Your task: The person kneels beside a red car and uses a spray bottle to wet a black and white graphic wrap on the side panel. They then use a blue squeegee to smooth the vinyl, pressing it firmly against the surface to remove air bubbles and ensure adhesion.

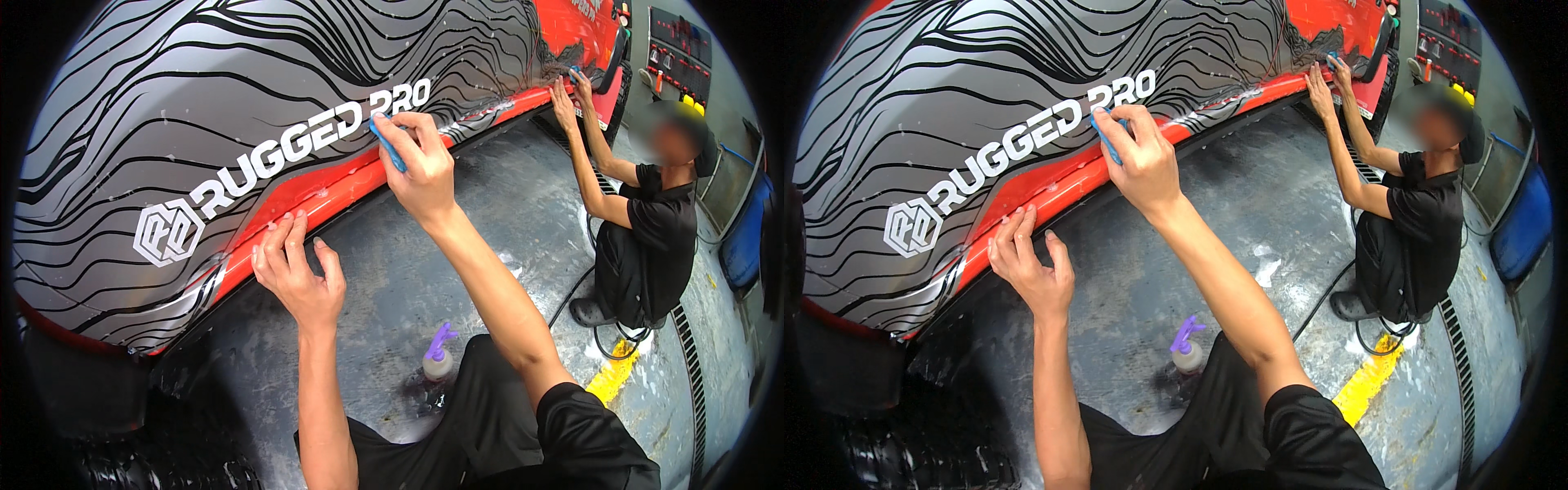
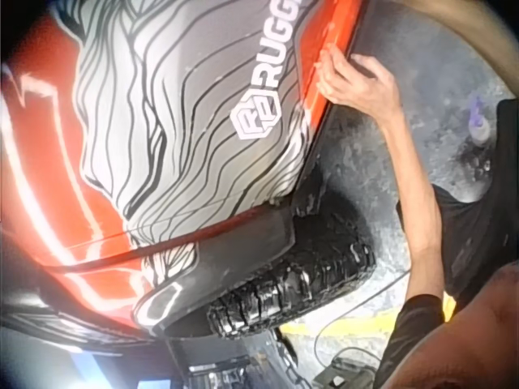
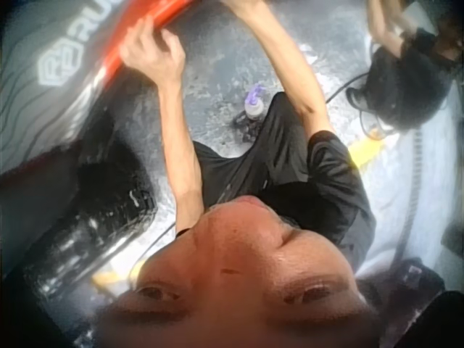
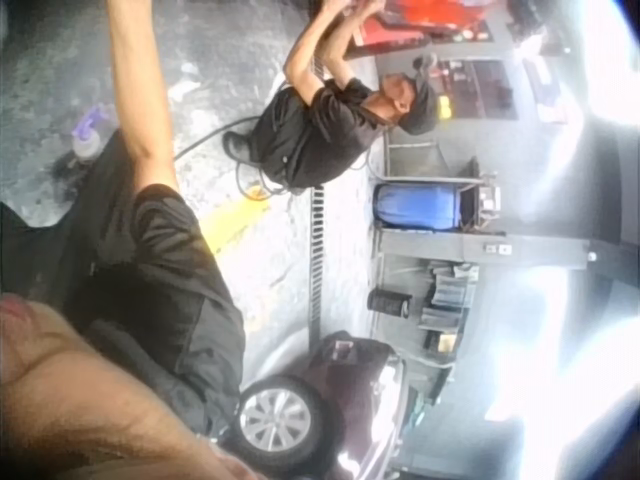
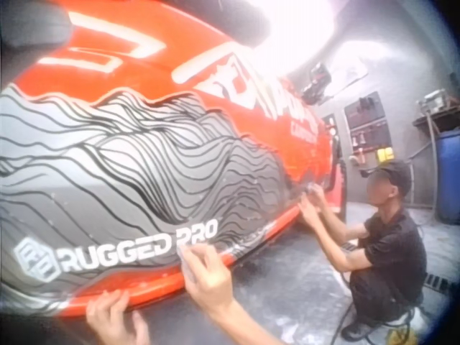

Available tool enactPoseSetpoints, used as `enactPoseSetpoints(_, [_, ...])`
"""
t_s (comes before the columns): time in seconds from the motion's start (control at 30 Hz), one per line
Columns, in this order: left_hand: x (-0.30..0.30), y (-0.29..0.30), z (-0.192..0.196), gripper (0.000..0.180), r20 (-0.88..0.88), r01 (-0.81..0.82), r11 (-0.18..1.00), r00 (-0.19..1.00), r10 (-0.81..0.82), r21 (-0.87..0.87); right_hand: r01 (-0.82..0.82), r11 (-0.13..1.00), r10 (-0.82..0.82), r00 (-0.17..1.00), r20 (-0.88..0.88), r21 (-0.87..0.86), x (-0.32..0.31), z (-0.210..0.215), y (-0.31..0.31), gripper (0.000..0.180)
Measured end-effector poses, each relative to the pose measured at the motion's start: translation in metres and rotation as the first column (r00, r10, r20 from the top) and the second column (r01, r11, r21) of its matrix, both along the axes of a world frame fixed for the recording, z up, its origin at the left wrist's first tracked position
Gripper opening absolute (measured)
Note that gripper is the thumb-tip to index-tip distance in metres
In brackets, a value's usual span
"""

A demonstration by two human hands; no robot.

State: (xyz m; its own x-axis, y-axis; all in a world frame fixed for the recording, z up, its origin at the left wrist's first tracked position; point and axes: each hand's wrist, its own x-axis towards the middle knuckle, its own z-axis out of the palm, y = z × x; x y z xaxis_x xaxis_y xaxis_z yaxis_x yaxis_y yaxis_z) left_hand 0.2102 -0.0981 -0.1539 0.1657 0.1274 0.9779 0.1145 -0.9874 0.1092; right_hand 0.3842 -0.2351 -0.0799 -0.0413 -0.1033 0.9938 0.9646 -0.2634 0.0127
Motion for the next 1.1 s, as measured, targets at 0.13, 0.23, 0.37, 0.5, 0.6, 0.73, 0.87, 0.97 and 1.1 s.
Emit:
enactPoseSetpoints(0.13, [0.001,0.000,0.000,0.054,0.004,0.001,1.000,1.000,-0.001,0.003,0.039,0.999,-0.039,0.999,-0.023,-0.001,-0.004,0.000,0.000,0.051])
enactPoseSetpoints(0.23, [0.000,0.002,0.001,0.055,0.008,-0.003,1.000,1.000,0.003,0.012,0.010,1.000,-0.010,1.000,-0.006,-0.023,-0.006,-0.001,-0.001,0.053])
enactPoseSetpoints(0.37, [0.001,0.001,0.000,0.055,0.013,0.014,1.000,1.000,-0.014,0.006,-0.025,0.999,0.025,1.000,0.000,-0.028,-0.008,-0.005,0.003,0.053])
enactPoseSetpoints(0.5, [-0.001,0.000,0.002,0.053,0.005,0.006,1.000,1.000,-0.007,0.013,0.010,0.999,-0.009,1.000,0.011,-0.048,-0.008,-0.006,0.003,0.051])
enactPoseSetpoints(0.6, [-0.002,0.001,0.002,0.053,0.001,0.007,1.000,1.000,-0.007,0.010,-0.038,0.999,0.038,0.999,-0.017,-0.025,-0.011,-0.007,0.005,0.050])
enactPoseSetpoints(0.73, [-0.002,0.000,0.002,0.052,-0.003,0.005,1.000,1.000,-0.005,0.007,-0.051,0.999,0.051,0.998,-0.023,-0.004,-0.007,-0.003,0.001,0.050])
enactPoseSetpoints(0.87, [-0.002,0.000,0.001,0.052,-0.005,0.004,1.000,1.000,-0.004,0.001,-0.058,0.998,0.058,0.998,0.006,-0.031,-0.006,-0.008,0.002,0.051])
enactPoseSetpoints(0.97, [-0.001,-0.001,0.003,0.052,0.004,0.008,1.000,1.000,-0.008,-0.001,-0.059,0.998,0.059,0.998,0.008,0.020,-0.001,-0.001,0.004,0.051])
enactPoseSetpoints(1.1, [-0.001,-0.001,0.002,0.052,0.004,0.015,1.000,1.000,-0.015,-0.006,-0.036,0.999,0.036,0.998,-0.046,-0.002,-0.005,-0.012,0.000,0.049])
